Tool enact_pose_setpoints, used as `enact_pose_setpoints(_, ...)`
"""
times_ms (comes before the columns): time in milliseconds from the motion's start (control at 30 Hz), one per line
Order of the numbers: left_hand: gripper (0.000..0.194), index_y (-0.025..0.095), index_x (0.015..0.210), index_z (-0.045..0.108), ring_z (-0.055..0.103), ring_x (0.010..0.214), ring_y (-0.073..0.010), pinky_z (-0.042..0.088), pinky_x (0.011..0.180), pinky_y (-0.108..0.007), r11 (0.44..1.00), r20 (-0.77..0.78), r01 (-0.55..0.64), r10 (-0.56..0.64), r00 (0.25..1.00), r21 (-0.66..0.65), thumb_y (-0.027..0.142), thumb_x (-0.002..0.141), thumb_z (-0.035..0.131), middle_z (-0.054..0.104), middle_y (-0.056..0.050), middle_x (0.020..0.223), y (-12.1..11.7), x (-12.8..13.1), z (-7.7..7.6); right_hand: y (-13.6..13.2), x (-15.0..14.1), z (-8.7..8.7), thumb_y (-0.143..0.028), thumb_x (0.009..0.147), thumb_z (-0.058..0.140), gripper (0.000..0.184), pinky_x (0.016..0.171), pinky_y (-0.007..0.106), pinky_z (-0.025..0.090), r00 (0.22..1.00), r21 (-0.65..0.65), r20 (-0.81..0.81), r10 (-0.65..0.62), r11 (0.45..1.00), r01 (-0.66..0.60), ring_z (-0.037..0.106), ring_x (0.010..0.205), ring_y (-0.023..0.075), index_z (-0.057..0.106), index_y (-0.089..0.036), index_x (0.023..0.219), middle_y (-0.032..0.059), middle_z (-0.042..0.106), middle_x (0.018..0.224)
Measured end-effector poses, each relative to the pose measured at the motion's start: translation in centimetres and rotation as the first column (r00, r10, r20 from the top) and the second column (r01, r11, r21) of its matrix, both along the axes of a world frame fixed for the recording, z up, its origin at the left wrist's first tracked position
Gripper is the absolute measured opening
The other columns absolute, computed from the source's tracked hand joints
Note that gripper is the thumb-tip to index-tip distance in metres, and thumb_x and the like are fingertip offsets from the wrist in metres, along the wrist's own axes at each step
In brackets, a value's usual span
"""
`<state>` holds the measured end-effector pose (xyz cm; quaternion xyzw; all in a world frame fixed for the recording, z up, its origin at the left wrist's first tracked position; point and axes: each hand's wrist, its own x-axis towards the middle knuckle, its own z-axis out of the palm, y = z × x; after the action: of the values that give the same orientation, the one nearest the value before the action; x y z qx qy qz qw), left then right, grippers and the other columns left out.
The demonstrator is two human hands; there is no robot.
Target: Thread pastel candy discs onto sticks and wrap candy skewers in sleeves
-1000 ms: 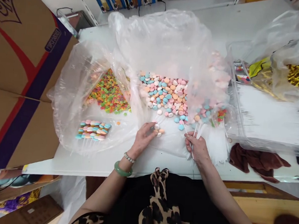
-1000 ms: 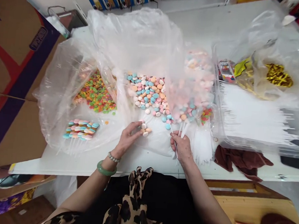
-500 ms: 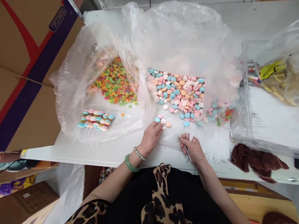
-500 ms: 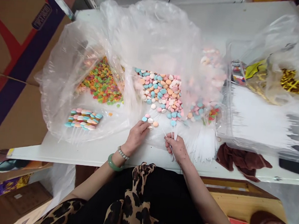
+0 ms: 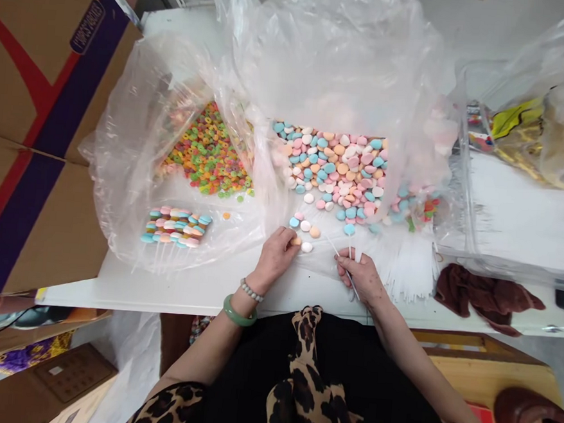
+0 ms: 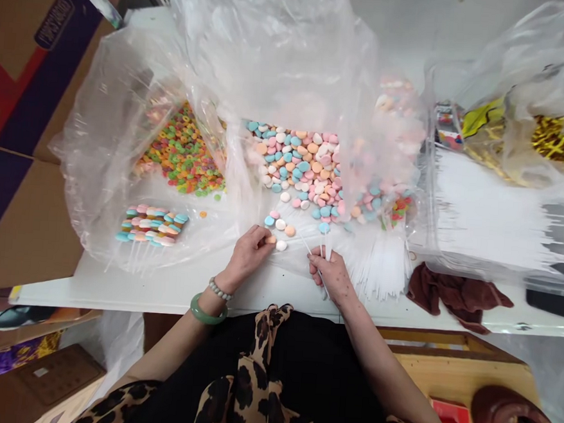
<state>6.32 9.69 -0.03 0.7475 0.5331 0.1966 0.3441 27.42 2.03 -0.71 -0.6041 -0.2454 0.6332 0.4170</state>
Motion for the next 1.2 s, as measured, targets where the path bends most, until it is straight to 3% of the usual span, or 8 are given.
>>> enact_pose_setpoints(200, 0.014, 0.020, 0.095, 0.055, 0.050, 0.064, -0.0130, 0.039, 0.064, -0.026, 0.963, 0.030, -0.270, 0.270, 0.962, -0.014, 0.021, 0.082, 0.051, 0.055, 0.003, 0.072, -0.4, 0.0, 0.6, 0.0, 0.1, -0.2, -0.033, 0.076, 0.063, 0.017, 0.032, 0.019, 0.022, 1.000, -0.002, -0.016, -0.002, 1.000, 0.002, 0.038, 0.033, 0.0066, 0.056, -0.018, 0.077, -0.0052, 0.053, 0.051)
enact_pose_setpoints(367, 0.019, 0.019, 0.104, 0.057, 0.058, 0.086, -0.0176, 0.045, 0.078, -0.030, 0.969, -0.076, -0.077, 0.097, 0.992, 0.234, 0.018, 0.090, 0.043, 0.063, -0.006, 0.094, 1.3, 1.1, 0.5, 0.3, 0.0, 0.0, -0.034, 0.076, 0.064, 0.018, 0.032, 0.019, 0.024, 1.000, -0.001, 0.000, 0.007, 1.000, -0.007, 0.039, 0.033, 0.0069, 0.055, -0.018, 0.076, -0.0049, 0.054, 0.051)
enact_pose_setpoints(500, 0.018, 0.017, 0.097, 0.058, 0.058, 0.086, -0.0199, 0.046, 0.078, -0.032, 0.962, -0.258, 0.061, 0.010, 0.966, 0.267, 0.014, 0.091, 0.042, 0.062, -0.008, 0.089, 3.0, 2.4, -0.6, 0.4, -0.1, 0.0, -0.035, 0.076, 0.063, 0.018, 0.032, 0.019, 0.023, 1.000, -0.008, -0.007, -0.002, 1.000, 0.002, 0.039, 0.033, 0.0067, 0.055, -0.018, 0.077, -0.0055, 0.053, 0.051)
enact_pose_setpoints(633, 0.022, 0.016, 0.099, 0.061, 0.057, 0.087, -0.0232, 0.047, 0.080, -0.037, 0.924, -0.424, 0.241, -0.098, 0.900, 0.297, 0.010, 0.089, 0.042, 0.063, -0.011, 0.092, 2.8, 2.6, -1.2, 0.5, -0.1, 0.2, -0.034, 0.076, 0.063, 0.017, 0.032, 0.019, 0.023, 1.000, -0.006, -0.015, 0.002, 1.000, -0.002, 0.039, 0.033, 0.0068, 0.055, -0.019, 0.076, -0.0055, 0.054, 0.051)
enact_pose_setpoints(767, 0.032, 0.015, 0.114, 0.060, 0.057, 0.089, -0.0227, 0.047, 0.079, -0.035, 0.928, -0.413, 0.205, -0.062, 0.908, 0.311, 0.009, 0.088, 0.042, 0.063, -0.011, 0.095, 2.3, 2.2, -1.5, 0.5, -0.1, 0.6, -0.034, 0.075, 0.062, 0.017, 0.033, 0.019, 0.024, 0.999, -0.020, -0.017, 0.035, 0.999, -0.035, 0.040, 0.034, 0.0070, 0.055, -0.018, 0.075, -0.0049, 0.054, 0.051)
enact_pose_setpoints(933, 0.036, 0.016, 0.125, 0.055, 0.055, 0.099, -0.0217, 0.043, 0.090, -0.036, 0.861, -0.370, 0.358, -0.220, 0.903, 0.362, 0.011, 0.092, 0.039, 0.056, -0.014, 0.130, 3.2, 1.2, -2.3, 0.4, -0.1, 1.2, -0.030, 0.073, 0.059, 0.015, 0.034, 0.019, 0.028, 0.992, -0.018, -0.064, 0.107, 0.994, -0.108, 0.045, 0.036, 0.0080, 0.059, -0.017, 0.081, -0.0041, 0.058, 0.057)
enact_pose_setpoints(1033, 0.032, 0.019, 0.121, 0.058, 0.055, 0.094, -0.0215, 0.043, 0.085, -0.034, 0.854, -0.382, 0.378, -0.237, 0.893, 0.356, 0.019, 0.095, 0.041, 0.062, -0.012, 0.115, 3.9, 1.0, -2.5, 0.5, -0.3, 1.6, -0.029, 0.070, 0.060, 0.014, 0.034, 0.019, 0.027, 0.992, -0.014, -0.034, 0.122, 0.992, -0.123, 0.045, 0.035, 0.0066, 0.058, -0.017, 0.078, -0.0039, 0.059, 0.061)
enact_pose_setpoints(1200, 0.029, 0.020, 0.109, 0.065, 0.053, 0.076, -0.0209, 0.042, 0.067, -0.032, 0.896, -0.444, 0.283, -0.111, 0.889, 0.342, 0.024, 0.095, 0.040, 0.058, -0.008, 0.083, 4.1, 1.5, -2.2, 0.8, -0.8, 2.2, -0.029, 0.069, 0.058, 0.013, 0.034, 0.019, 0.025, 0.994, -0.003, -0.008, 0.107, 0.994, -0.107, 0.042, 0.034, 0.0058, 0.057, -0.017, 0.075, -0.0054, 0.056, 0.057)
